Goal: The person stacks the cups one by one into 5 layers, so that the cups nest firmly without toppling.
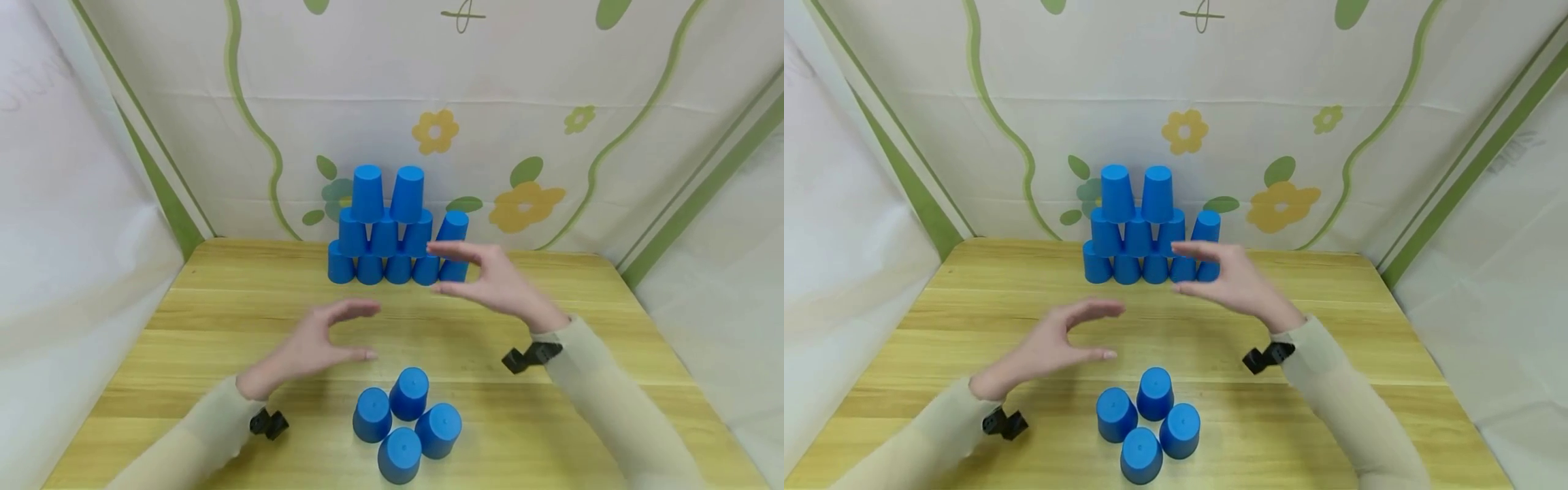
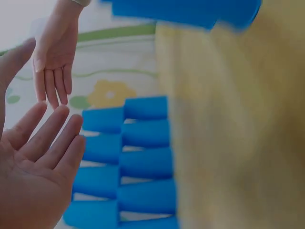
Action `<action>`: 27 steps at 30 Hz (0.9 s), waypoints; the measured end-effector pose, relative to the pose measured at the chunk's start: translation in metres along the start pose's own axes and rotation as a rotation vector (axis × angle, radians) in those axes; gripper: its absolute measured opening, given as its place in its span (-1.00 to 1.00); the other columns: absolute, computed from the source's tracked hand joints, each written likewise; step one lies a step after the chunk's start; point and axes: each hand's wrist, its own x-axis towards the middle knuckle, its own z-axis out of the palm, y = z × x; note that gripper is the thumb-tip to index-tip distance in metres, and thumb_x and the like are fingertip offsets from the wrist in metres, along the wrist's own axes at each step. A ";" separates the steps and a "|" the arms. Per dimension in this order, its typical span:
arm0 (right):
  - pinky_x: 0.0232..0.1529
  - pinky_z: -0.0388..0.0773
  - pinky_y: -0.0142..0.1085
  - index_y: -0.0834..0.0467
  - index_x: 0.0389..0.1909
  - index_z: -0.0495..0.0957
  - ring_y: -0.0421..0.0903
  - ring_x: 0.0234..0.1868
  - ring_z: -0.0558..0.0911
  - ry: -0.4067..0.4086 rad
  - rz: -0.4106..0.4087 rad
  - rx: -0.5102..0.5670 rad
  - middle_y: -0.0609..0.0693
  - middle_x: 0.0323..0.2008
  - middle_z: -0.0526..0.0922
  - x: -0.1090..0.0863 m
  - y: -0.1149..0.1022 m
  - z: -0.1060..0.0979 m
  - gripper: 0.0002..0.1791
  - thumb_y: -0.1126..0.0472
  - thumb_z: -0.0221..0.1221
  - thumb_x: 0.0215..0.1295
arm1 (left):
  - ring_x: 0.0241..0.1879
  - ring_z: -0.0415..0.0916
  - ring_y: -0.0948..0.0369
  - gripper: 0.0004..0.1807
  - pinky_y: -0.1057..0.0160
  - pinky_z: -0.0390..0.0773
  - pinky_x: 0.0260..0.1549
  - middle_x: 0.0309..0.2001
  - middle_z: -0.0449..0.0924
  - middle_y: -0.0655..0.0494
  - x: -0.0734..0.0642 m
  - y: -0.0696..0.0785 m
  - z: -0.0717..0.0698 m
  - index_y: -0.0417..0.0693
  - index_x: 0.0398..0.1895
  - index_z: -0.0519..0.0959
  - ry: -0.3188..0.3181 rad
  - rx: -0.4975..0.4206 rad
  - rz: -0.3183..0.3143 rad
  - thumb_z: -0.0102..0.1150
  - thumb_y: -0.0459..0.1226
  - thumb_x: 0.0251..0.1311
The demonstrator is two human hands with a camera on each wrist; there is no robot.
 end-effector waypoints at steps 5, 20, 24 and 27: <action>0.24 0.48 0.06 -0.09 0.35 0.53 -0.12 0.27 0.53 -0.099 -0.020 -0.010 -0.18 0.26 0.57 -0.032 0.003 0.025 -0.32 -0.09 0.46 0.21 | 0.26 0.46 0.28 -0.32 -0.21 0.40 0.25 0.23 0.54 0.41 -0.021 -0.002 0.018 0.35 0.33 0.48 -0.131 -0.097 -0.080 0.53 -0.03 0.12; 0.18 0.53 0.08 -0.07 0.24 0.61 -0.13 0.14 0.63 -0.318 0.063 0.258 -0.15 0.13 0.68 -0.078 0.014 0.086 -0.43 -0.01 0.47 0.20 | 0.16 0.55 0.23 -0.39 -0.06 0.47 0.22 0.15 0.65 0.16 -0.041 -0.016 0.029 0.04 0.24 0.60 -0.360 -0.182 -0.122 0.54 -0.07 0.12; 0.16 0.52 0.17 0.05 0.23 0.62 -0.13 0.11 0.65 -0.340 0.077 0.319 -0.21 0.08 0.69 -0.079 0.016 0.093 -0.46 0.05 0.46 0.24 | 0.13 0.57 0.25 -0.43 0.02 0.49 0.22 0.10 0.67 0.26 -0.042 -0.017 0.030 0.05 0.21 0.63 -0.371 -0.177 -0.126 0.55 -0.09 0.12; 0.15 0.53 0.17 0.00 0.20 0.63 -0.12 0.10 0.65 -0.343 0.082 0.341 -0.21 0.06 0.70 -0.079 0.016 0.097 -0.50 0.07 0.45 0.25 | 0.12 0.57 0.25 -0.44 0.04 0.49 0.21 0.08 0.67 0.33 -0.042 -0.017 0.030 0.06 0.20 0.63 -0.372 -0.177 -0.135 0.55 -0.10 0.12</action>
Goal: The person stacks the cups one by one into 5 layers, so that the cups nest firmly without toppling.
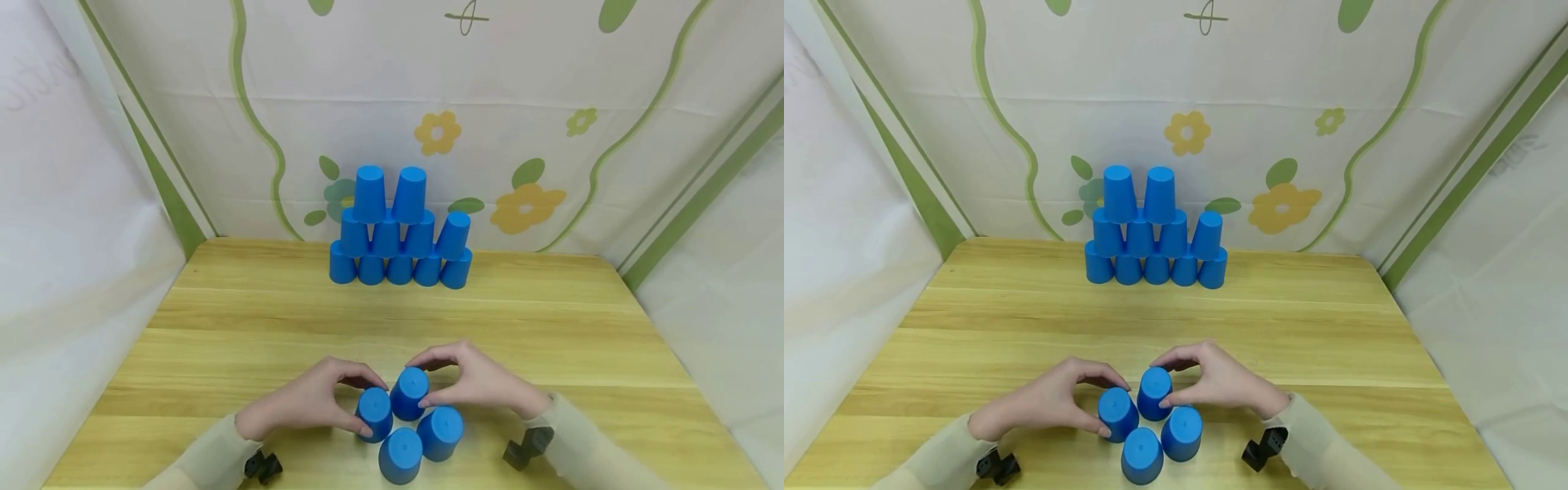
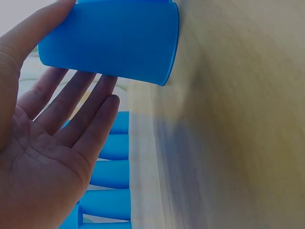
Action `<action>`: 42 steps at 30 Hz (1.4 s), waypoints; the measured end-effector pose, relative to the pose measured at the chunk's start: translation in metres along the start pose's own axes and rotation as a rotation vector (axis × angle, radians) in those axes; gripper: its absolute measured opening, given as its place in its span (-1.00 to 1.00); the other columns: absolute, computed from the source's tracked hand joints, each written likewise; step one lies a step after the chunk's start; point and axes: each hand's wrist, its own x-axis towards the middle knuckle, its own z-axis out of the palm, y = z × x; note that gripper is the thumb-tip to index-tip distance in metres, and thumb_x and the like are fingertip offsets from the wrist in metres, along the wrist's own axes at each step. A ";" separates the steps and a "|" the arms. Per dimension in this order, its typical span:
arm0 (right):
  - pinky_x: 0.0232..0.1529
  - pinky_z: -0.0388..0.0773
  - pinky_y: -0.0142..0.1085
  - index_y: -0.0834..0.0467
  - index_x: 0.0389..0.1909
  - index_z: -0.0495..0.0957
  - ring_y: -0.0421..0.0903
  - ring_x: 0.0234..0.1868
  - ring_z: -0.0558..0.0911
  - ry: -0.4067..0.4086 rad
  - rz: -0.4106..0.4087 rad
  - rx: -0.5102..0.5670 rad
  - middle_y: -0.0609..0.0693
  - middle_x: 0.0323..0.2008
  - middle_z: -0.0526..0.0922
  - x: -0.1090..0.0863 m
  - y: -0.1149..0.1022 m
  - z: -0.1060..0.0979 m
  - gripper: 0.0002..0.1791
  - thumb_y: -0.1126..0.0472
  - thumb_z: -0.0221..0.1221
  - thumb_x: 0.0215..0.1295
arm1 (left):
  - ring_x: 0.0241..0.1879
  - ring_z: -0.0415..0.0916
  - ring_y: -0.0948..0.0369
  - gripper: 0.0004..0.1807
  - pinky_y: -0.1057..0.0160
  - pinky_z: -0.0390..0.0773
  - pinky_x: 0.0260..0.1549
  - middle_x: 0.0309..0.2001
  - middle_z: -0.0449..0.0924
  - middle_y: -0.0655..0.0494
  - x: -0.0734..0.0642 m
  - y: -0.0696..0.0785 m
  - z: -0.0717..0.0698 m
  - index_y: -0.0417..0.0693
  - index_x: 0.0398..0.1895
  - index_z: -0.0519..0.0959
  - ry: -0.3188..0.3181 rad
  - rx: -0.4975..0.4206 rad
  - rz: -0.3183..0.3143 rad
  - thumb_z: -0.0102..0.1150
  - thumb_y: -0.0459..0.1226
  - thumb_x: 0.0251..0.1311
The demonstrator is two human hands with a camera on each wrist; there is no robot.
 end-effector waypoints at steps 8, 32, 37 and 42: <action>0.12 0.54 0.17 -0.15 0.15 0.63 -0.10 0.08 0.66 0.043 -0.002 0.006 -0.19 0.03 0.71 0.000 0.002 0.000 -0.55 0.08 0.45 0.24 | 0.12 0.57 0.24 -0.45 -0.04 0.49 0.21 0.07 0.67 0.32 -0.001 0.000 0.001 0.04 0.19 0.64 0.005 -0.013 -0.010 0.55 -0.11 0.11; 0.06 0.60 -0.26 0.23 0.10 0.65 -0.05 -0.04 0.69 0.543 -0.277 -0.171 0.04 -0.01 0.72 0.021 -0.052 -0.108 -0.48 0.51 0.46 0.07 | 0.09 0.58 0.23 -0.46 -0.04 0.50 0.20 0.03 0.68 0.33 -0.002 -0.001 0.000 0.06 0.17 0.64 0.012 -0.007 -0.019 0.56 -0.11 0.10; 0.05 0.61 -0.28 0.30 0.11 0.64 -0.01 -0.08 0.69 0.635 -0.340 -0.136 0.09 -0.05 0.72 0.032 -0.061 -0.135 -0.52 0.50 0.43 0.12 | 0.09 0.58 0.24 -0.46 -0.04 0.50 0.20 0.03 0.68 0.33 -0.001 -0.002 0.001 0.05 0.17 0.64 0.011 -0.003 -0.018 0.56 -0.10 0.10; 0.07 0.60 -0.26 0.29 0.10 0.65 0.00 -0.09 0.68 0.724 -0.326 -0.113 0.10 -0.08 0.72 0.044 -0.066 -0.159 -0.57 0.43 0.42 0.18 | 0.08 0.58 0.24 -0.46 -0.05 0.50 0.20 0.03 0.68 0.33 0.000 -0.003 0.001 0.07 0.17 0.64 0.007 -0.002 -0.015 0.55 -0.10 0.11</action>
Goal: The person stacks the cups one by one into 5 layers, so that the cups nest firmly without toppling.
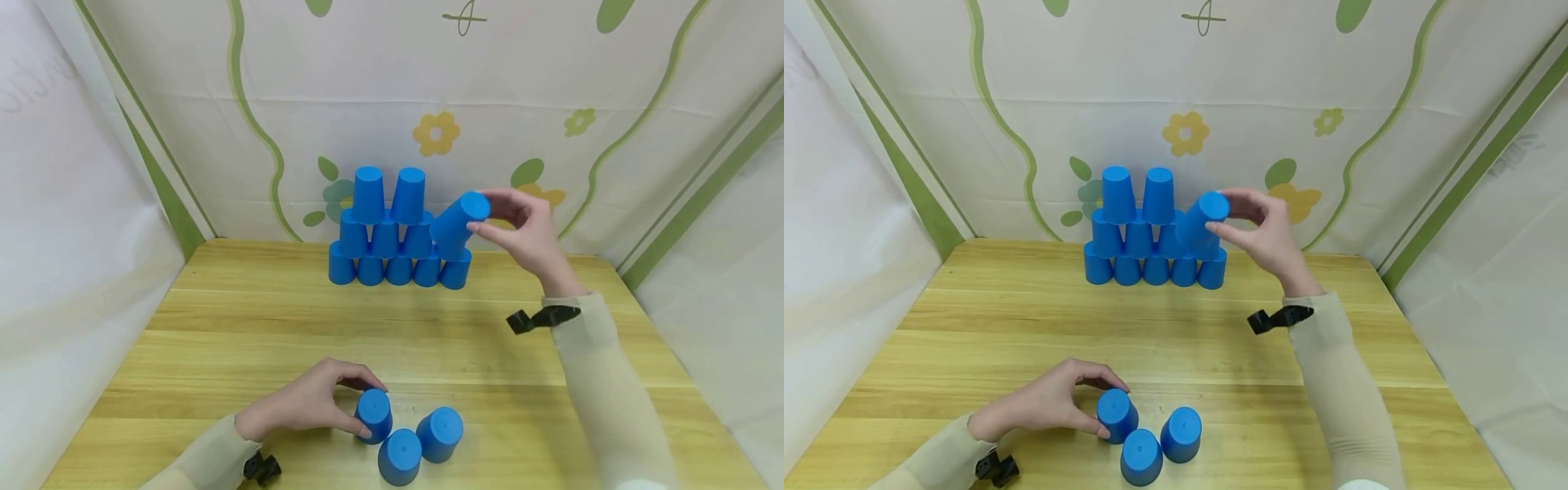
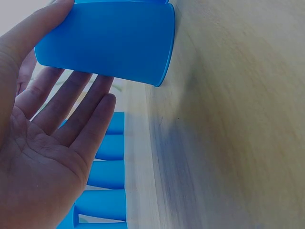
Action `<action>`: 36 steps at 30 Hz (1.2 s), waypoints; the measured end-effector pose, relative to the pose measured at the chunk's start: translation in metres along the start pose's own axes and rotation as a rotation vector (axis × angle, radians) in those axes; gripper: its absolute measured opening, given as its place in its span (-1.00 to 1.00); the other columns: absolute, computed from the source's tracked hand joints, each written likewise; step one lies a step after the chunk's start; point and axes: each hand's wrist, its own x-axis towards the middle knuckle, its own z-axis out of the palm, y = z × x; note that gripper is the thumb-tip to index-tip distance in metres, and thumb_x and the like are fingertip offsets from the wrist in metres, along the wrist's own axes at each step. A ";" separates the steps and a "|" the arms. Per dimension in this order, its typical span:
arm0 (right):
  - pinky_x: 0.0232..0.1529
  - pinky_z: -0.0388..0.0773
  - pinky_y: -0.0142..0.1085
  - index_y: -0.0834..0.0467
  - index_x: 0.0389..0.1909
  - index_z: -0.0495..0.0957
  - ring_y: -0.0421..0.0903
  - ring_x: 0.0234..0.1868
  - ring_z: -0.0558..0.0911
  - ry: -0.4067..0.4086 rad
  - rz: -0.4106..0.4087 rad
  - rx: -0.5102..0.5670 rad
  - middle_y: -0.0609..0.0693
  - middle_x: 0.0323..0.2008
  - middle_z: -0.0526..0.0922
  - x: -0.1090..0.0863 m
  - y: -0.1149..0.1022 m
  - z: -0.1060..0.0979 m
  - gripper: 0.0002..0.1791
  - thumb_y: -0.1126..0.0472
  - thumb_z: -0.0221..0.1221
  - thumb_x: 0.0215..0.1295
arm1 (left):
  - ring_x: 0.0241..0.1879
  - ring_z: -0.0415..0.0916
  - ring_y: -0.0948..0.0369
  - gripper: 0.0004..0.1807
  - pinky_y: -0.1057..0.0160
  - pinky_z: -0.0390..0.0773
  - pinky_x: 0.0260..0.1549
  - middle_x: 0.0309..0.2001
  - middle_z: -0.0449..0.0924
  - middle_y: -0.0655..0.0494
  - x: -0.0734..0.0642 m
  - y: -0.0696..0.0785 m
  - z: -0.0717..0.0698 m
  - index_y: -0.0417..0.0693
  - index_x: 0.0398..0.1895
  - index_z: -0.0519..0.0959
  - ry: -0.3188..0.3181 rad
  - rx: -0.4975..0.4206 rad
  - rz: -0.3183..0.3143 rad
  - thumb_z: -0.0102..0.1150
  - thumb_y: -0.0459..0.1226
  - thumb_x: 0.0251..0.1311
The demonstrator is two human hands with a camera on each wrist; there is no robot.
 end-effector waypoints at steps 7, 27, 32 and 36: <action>0.06 0.60 -0.30 0.19 0.16 0.65 -0.06 -0.03 0.68 0.073 0.132 -0.062 0.05 -0.02 0.72 0.030 0.012 -0.005 -0.55 0.22 0.44 0.24 | 0.09 0.58 0.24 -0.46 -0.03 0.50 0.20 0.04 0.68 0.34 0.000 0.000 0.000 0.05 0.18 0.64 -0.004 0.006 0.004 0.55 -0.10 0.12; 0.02 0.59 -0.26 0.12 0.23 0.62 -0.04 -0.02 0.64 -0.005 0.289 -0.152 0.06 0.00 0.69 0.057 0.046 0.011 -0.42 -0.03 0.44 0.25 | 0.11 0.57 0.23 -0.45 -0.18 0.50 0.17 0.07 0.65 0.34 0.000 0.024 -0.032 0.18 0.17 0.63 0.186 0.106 0.099 0.56 -0.06 0.08; 0.03 0.59 -0.25 0.11 0.24 0.62 -0.04 -0.02 0.64 -0.005 0.291 -0.157 0.06 0.01 0.69 0.057 0.048 0.011 -0.41 -0.07 0.43 0.25 | 0.10 0.59 0.21 -0.44 -0.08 0.55 0.13 0.07 0.67 0.30 0.008 0.054 -0.065 0.00 0.18 0.63 0.387 0.219 0.264 0.58 -0.19 0.08; 0.05 0.59 -0.23 0.10 0.24 0.61 -0.04 -0.01 0.64 -0.008 0.296 -0.170 0.05 0.02 0.69 0.057 0.050 0.012 -0.39 -0.10 0.42 0.25 | 0.13 0.58 0.15 -0.40 0.06 0.56 0.15 0.15 0.65 0.20 0.024 0.083 -0.097 -0.07 0.22 0.61 0.530 0.267 0.406 0.56 -0.37 0.06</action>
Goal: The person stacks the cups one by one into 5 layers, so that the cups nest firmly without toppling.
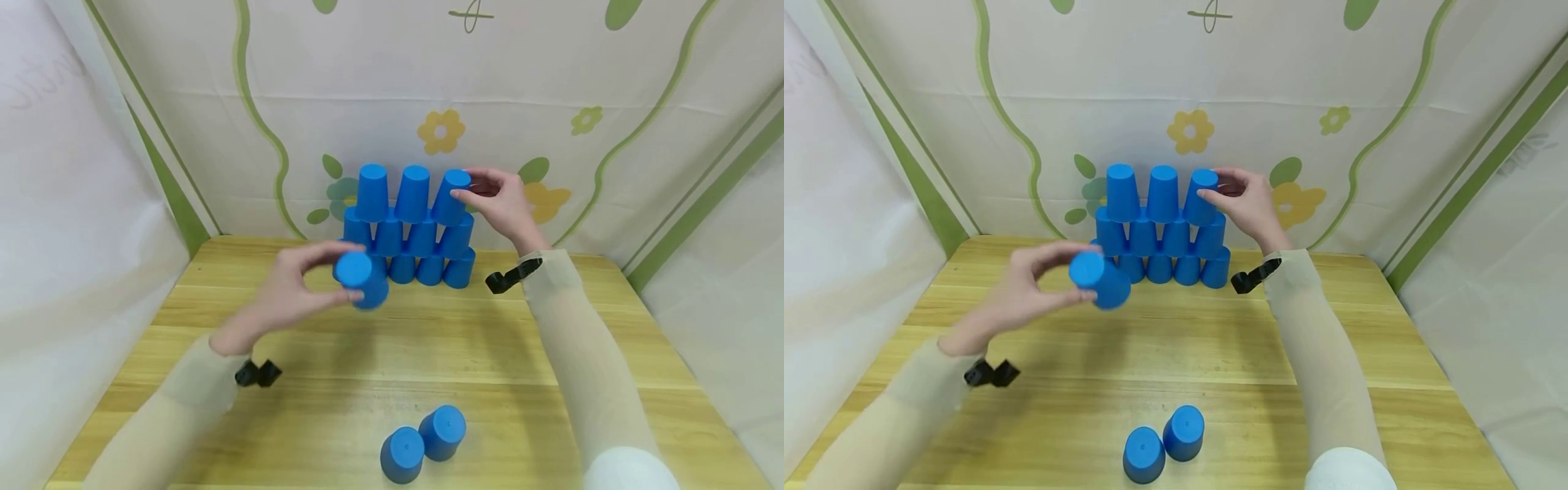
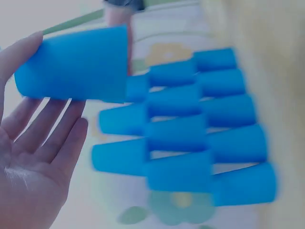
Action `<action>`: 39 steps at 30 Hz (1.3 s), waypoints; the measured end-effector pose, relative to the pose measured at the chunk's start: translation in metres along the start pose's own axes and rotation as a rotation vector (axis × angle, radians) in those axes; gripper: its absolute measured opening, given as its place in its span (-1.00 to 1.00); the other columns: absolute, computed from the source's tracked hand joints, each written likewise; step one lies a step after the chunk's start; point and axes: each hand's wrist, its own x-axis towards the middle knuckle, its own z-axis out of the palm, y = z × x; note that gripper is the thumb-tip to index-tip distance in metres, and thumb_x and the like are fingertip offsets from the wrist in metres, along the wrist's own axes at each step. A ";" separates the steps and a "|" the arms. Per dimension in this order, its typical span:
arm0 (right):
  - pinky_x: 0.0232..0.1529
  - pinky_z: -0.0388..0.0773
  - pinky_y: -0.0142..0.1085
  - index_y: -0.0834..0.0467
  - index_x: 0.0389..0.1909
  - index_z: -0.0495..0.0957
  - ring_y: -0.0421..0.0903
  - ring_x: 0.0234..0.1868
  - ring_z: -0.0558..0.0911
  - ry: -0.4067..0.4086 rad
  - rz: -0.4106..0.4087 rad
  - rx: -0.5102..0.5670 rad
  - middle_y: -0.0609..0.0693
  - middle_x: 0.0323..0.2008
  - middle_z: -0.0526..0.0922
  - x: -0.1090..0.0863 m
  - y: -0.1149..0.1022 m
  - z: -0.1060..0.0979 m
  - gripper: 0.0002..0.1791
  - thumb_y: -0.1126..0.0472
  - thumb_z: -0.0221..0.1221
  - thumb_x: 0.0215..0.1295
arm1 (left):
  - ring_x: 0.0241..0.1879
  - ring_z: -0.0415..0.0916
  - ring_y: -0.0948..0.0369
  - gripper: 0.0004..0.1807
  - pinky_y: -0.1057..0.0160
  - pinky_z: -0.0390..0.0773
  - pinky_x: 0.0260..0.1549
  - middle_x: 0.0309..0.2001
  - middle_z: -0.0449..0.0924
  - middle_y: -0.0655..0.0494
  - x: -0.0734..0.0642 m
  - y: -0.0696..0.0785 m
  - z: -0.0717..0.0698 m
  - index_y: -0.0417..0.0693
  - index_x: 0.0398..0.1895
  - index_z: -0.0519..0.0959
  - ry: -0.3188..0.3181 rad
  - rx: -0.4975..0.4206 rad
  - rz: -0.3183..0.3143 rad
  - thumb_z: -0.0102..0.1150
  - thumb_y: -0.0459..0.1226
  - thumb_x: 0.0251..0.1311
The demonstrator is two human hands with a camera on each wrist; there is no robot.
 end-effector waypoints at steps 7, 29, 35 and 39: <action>0.06 0.59 -0.20 0.08 0.25 0.61 -0.03 0.01 0.65 -0.007 0.004 -0.005 0.04 0.04 0.69 0.000 -0.001 0.001 -0.39 -0.11 0.41 0.25 | 0.09 0.59 0.15 -0.44 0.15 0.57 0.11 0.17 0.63 0.09 0.073 0.014 -0.032 -0.15 0.27 0.58 0.208 0.020 0.044 0.45 -0.43 0.16; 0.11 0.59 -0.16 0.06 0.32 0.56 -0.04 0.03 0.65 -0.037 0.013 -0.037 0.01 0.08 0.68 0.000 0.005 0.006 -0.30 -0.17 0.41 0.23 | 0.10 0.54 0.23 -0.31 0.29 0.54 0.09 0.24 0.56 0.16 0.180 -0.004 -0.033 0.18 0.48 0.42 0.175 0.199 -0.234 0.32 0.07 0.30; 0.15 0.57 -0.12 0.03 0.37 0.51 -0.05 0.07 0.64 -0.047 0.005 -0.039 -0.02 0.11 0.66 -0.002 0.007 0.005 -0.22 -0.22 0.42 0.18 | 0.09 0.56 0.20 -0.30 0.28 0.55 0.09 0.23 0.58 0.11 0.185 -0.012 -0.029 0.12 0.48 0.41 0.140 0.214 -0.218 0.32 0.05 0.31; 0.25 0.48 -0.07 0.05 0.41 0.47 -0.01 0.20 0.58 -0.036 -0.031 -0.055 -0.02 0.19 0.62 -0.007 0.006 0.002 -0.18 -0.19 0.44 0.18 | 0.09 0.56 0.19 -0.29 0.27 0.55 0.08 0.23 0.58 0.11 0.184 -0.018 -0.028 0.11 0.48 0.41 0.135 0.216 -0.234 0.32 0.06 0.31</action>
